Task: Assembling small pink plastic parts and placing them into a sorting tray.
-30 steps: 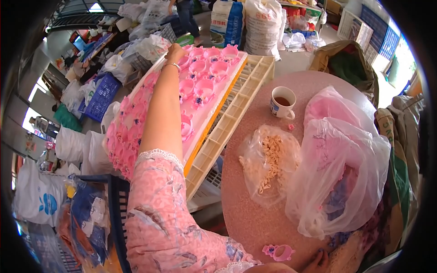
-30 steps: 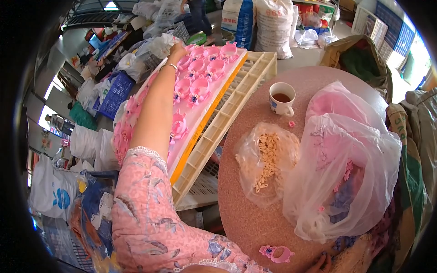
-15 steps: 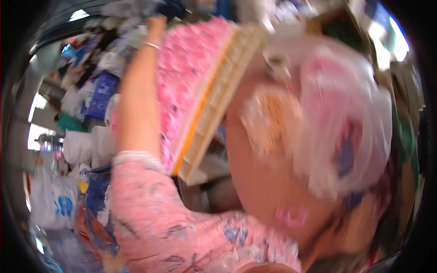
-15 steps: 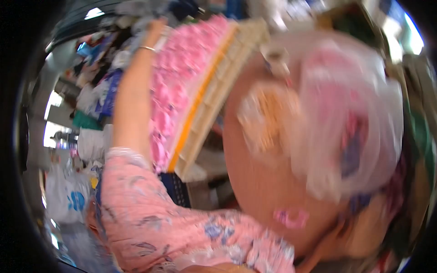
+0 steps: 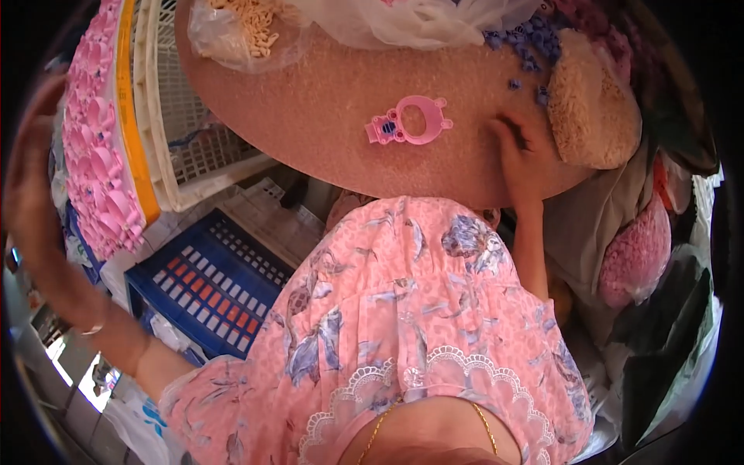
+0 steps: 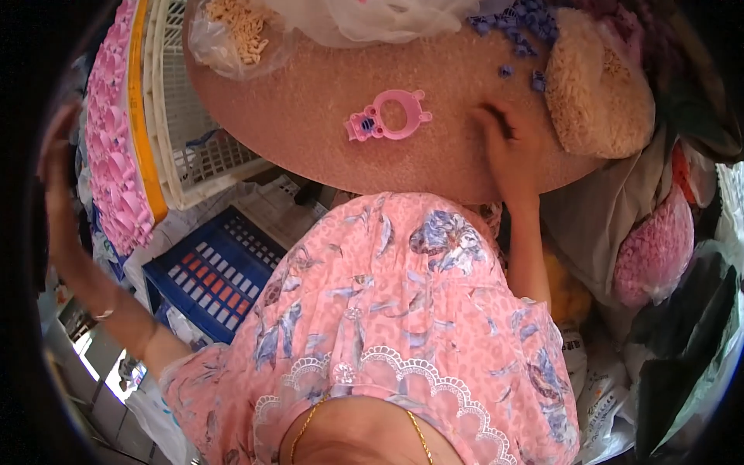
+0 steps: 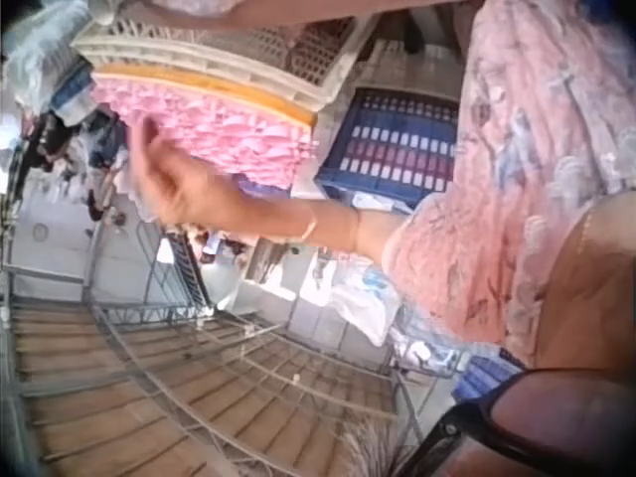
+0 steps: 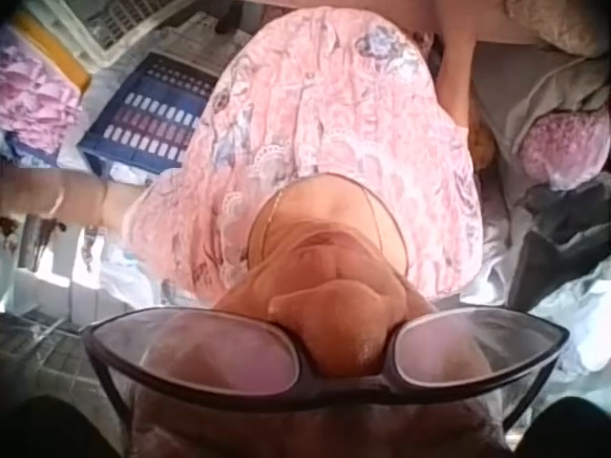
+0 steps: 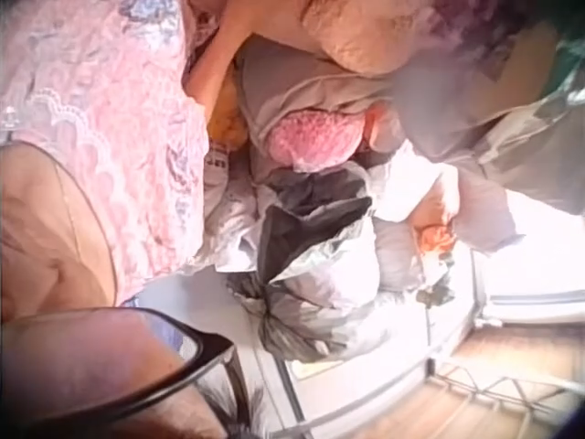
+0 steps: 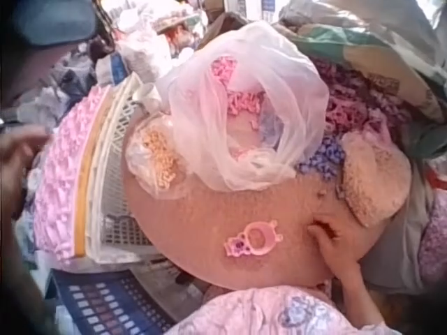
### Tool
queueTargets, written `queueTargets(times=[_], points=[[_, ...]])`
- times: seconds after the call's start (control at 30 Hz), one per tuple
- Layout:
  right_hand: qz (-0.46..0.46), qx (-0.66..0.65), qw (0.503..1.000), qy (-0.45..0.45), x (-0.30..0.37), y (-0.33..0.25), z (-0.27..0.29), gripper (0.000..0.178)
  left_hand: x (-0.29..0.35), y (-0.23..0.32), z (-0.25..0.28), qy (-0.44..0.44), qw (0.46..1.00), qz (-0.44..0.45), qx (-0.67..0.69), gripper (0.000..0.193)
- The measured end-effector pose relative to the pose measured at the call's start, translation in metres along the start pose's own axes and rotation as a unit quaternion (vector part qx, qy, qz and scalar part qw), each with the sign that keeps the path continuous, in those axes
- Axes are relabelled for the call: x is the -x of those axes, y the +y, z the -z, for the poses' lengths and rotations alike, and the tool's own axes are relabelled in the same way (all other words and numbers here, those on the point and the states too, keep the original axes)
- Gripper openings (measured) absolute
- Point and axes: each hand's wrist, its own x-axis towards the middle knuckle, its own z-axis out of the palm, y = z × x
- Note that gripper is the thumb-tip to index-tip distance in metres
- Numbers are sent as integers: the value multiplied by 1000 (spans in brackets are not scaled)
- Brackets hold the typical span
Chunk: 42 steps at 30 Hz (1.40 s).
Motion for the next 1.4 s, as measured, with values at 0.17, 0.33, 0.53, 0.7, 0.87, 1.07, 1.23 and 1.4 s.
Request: queueTargets(times=[0.17,0.33,0.53,0.7,0.87,1.07,1.23,1.4], points=[[54,-9,989,-137,7,-27,-20,27,78,74,-174,-92,992,-36,83,40],[118,15,991,-61,-4,-7,-22,24,104,93,-282,10,989,-2,151,63],[136,239,957,89,-29,8,31,21,99,103,-318,44,992,12,114,61],[101,198,971,94,-30,-7,8,21,105,92,-305,82,989,78,95,65],[96,5,993,-70,-36,-57,-27,27,110,94,-301,88,988,104,78,68],[458,49,867,-187,-71,-136,-128,31,116,105,-303,107,984,103,95,56],[469,237,814,-247,-114,-141,-220,25,112,103,-309,119,984,87,97,54],[485,239,811,-225,-124,-119,-227,18,116,95,-323,141,969,149,136,55]])
